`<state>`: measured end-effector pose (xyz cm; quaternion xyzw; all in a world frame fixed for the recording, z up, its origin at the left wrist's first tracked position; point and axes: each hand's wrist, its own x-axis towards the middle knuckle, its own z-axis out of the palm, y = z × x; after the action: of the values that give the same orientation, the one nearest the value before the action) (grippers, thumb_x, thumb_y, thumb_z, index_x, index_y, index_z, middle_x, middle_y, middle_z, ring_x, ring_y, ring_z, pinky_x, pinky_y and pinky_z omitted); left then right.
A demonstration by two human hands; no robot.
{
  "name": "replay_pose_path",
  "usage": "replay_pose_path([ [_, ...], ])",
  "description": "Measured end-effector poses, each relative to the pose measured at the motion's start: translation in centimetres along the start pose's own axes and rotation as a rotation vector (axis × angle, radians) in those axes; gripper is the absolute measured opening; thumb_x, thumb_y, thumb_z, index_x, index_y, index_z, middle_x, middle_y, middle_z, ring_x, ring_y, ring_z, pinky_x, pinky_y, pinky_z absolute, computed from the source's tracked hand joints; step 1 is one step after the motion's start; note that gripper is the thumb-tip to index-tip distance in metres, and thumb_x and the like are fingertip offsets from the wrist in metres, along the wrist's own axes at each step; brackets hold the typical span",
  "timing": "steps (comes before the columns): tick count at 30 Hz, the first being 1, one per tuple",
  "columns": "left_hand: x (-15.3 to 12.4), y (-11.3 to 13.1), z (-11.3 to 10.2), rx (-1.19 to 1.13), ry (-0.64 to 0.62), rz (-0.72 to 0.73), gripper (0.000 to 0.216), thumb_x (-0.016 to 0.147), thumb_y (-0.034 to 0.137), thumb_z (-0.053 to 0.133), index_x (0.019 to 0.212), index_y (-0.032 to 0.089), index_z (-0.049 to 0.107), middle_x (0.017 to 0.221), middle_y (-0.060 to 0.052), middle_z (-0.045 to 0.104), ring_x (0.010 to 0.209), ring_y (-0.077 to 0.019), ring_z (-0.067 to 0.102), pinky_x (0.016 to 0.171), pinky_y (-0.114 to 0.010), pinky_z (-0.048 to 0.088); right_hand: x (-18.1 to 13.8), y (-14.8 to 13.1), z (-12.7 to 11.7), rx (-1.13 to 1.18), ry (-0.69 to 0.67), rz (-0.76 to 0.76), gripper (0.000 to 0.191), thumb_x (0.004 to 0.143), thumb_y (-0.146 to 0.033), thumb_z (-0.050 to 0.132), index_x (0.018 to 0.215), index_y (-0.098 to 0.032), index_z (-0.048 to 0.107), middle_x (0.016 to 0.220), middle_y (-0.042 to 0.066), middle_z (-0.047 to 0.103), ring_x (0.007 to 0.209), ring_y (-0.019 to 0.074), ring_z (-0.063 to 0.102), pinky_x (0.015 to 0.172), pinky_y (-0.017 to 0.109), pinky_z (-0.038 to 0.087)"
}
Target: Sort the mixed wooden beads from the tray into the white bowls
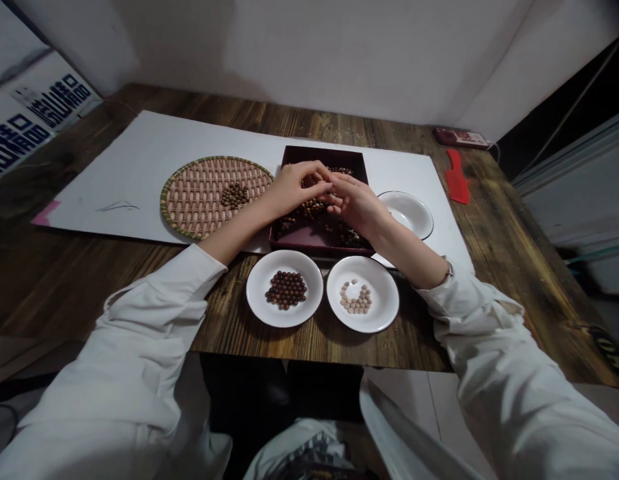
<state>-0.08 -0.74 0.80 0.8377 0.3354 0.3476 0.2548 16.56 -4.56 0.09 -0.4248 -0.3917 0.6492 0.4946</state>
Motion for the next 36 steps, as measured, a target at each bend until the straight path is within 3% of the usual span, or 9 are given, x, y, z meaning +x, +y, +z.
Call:
replay_pose_path([
  [13,-0.02,-0.39,0.37,0.134,0.047,0.063,0.011,0.087,0.024,0.06,0.09,0.018,0.069,0.092,-0.003,0.069,0.09,-0.0175,0.064,0.084,-0.032,0.051,-0.33,-0.7,0.52,0.07,-0.023,0.107,0.008,0.09,-0.024,0.055,0.086,-0.02,0.06,0.076,-0.003,0.064,0.065,0.0095,0.063,0.058,0.02,0.046],
  [28,0.13,-0.48,0.23,0.056,0.131,-0.019,0.01,0.088,0.019,0.053,0.088,0.018,0.063,0.087,-0.001,0.069,0.081,-0.014,0.061,0.077,-0.027,0.049,-0.37,-0.69,0.64,0.061,-0.049,0.144,0.008,0.088,-0.021,0.054,0.093,-0.018,0.06,0.076,-0.001,0.065,0.057,0.0094,0.056,0.055,0.022,0.043],
  [36,-0.03,-0.62,0.27,0.13,0.052,-0.045,0.014,0.091,0.02,0.05,0.094,0.02,0.064,0.083,-0.001,0.068,0.079,-0.0154,0.061,0.077,-0.028,0.047,-0.54,-0.71,0.75,0.026,-0.052,0.14,0.006,0.085,-0.022,0.058,0.09,-0.018,0.06,0.069,-0.003,0.062,0.052,0.0083,0.05,0.054,0.023,0.042],
])
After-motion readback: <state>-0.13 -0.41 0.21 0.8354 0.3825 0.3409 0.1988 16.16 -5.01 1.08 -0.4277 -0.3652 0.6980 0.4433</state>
